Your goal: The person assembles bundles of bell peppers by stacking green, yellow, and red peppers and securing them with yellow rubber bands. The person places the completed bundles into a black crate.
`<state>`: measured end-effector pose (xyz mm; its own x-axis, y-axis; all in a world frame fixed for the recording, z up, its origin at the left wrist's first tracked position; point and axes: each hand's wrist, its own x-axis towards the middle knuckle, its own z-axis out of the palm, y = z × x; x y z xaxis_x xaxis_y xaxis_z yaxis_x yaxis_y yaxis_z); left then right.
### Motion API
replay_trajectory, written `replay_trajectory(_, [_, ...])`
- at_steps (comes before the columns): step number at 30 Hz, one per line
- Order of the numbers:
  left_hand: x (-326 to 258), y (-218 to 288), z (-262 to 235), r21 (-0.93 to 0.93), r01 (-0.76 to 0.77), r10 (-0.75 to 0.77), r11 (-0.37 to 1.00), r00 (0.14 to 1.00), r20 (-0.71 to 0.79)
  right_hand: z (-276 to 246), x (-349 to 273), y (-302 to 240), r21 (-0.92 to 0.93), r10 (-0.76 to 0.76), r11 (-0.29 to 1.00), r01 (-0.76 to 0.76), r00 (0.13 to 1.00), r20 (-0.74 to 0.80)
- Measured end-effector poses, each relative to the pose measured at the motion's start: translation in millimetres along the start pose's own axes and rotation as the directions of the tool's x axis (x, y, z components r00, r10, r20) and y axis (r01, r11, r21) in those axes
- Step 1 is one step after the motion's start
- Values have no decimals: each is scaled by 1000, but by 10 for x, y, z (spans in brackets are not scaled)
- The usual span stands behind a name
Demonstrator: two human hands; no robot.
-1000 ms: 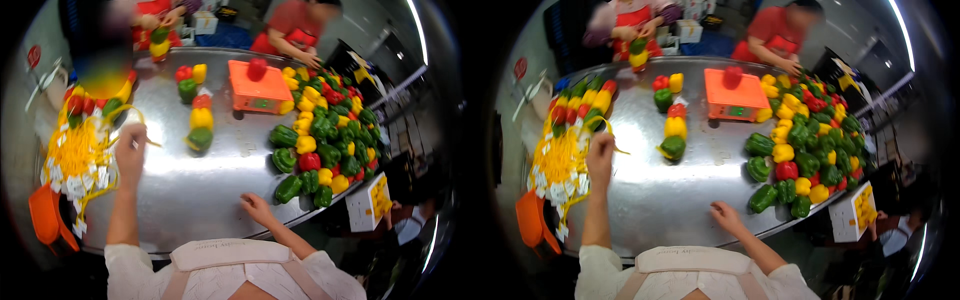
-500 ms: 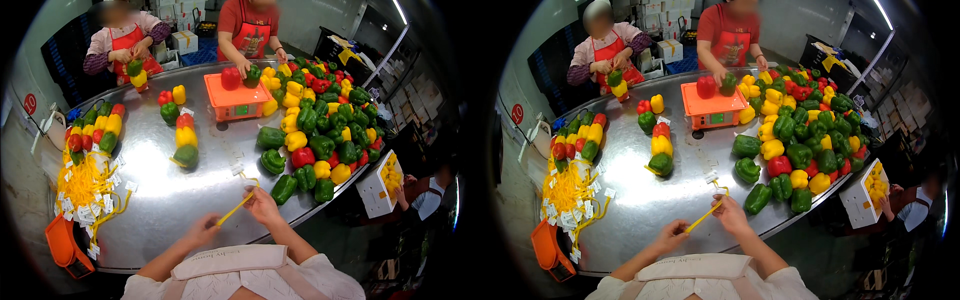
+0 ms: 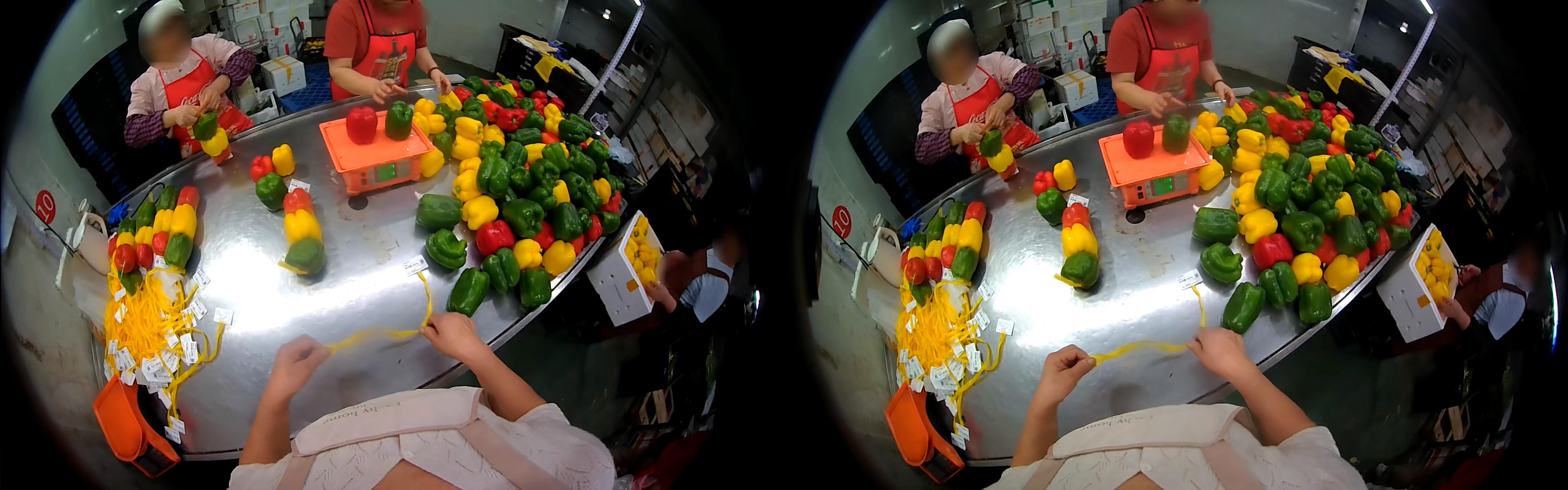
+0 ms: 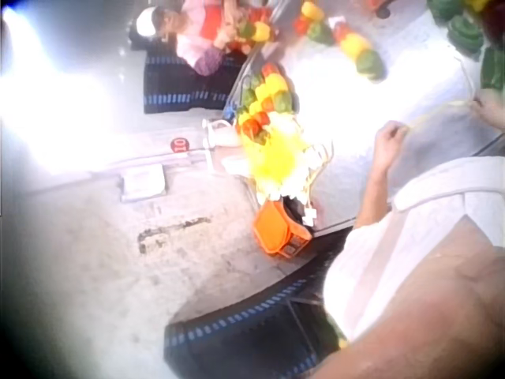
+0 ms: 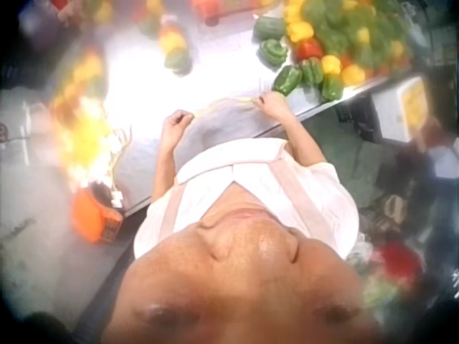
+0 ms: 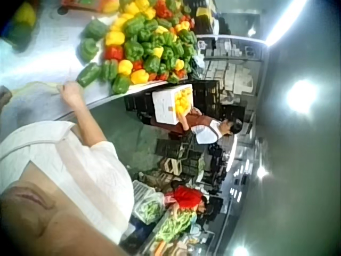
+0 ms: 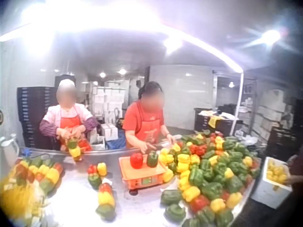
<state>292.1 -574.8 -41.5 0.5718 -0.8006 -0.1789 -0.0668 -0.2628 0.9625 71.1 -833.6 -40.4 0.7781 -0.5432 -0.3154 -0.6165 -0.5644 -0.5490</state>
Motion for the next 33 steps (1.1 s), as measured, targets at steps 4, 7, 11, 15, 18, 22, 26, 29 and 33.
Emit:
replay_trajectory(4, [84, 183, 305, -28, -92, 95, 995, 988, 118, -87, -146, -616, 263, -463, 821, 507, 860, -212])
replay_trajectory(7, [142, 290, 483, -245, -22, 69, 969, 980, 184, -98, -177, -917, 466, -545, 694, 548, 824, -157])
replay_trajectory(11, [133, 377, 500, -386, 69, 25, 920, 973, 231, -113, -222, -1006, 640, -499, 657, 399, 866, -27])
replay_trajectory(15, [98, 370, 439, -460, 179, -113, 870, 979, 167, -42, -244, -978, 701, -438, 640, 316, 899, -4])
replay_trajectory(18, [95, 314, 385, -612, 102, -12, 784, 989, 150, 29, -228, -925, 544, -480, 678, 495, 858, -182])
replay_trajectory(22, [76, 212, 352, -621, 165, -19, 766, 972, 236, 90, -190, -854, 450, -533, 681, 577, 813, -235])
replay_trajectory(26, [36, 159, 402, -471, 336, -156, 816, 912, 379, 97, -144, -846, 717, -447, 485, 501, 847, -289])
replay_trajectory(29, [1, 171, 478, -360, 407, -211, 840, 855, 473, 83, -124, -850, 843, -493, 331, 425, 839, -230])
replay_trajectory(33, [-17, 244, 564, -452, 197, -38, 870, 941, 337, 113, -146, -876, 814, -476, 420, 402, 861, -179])
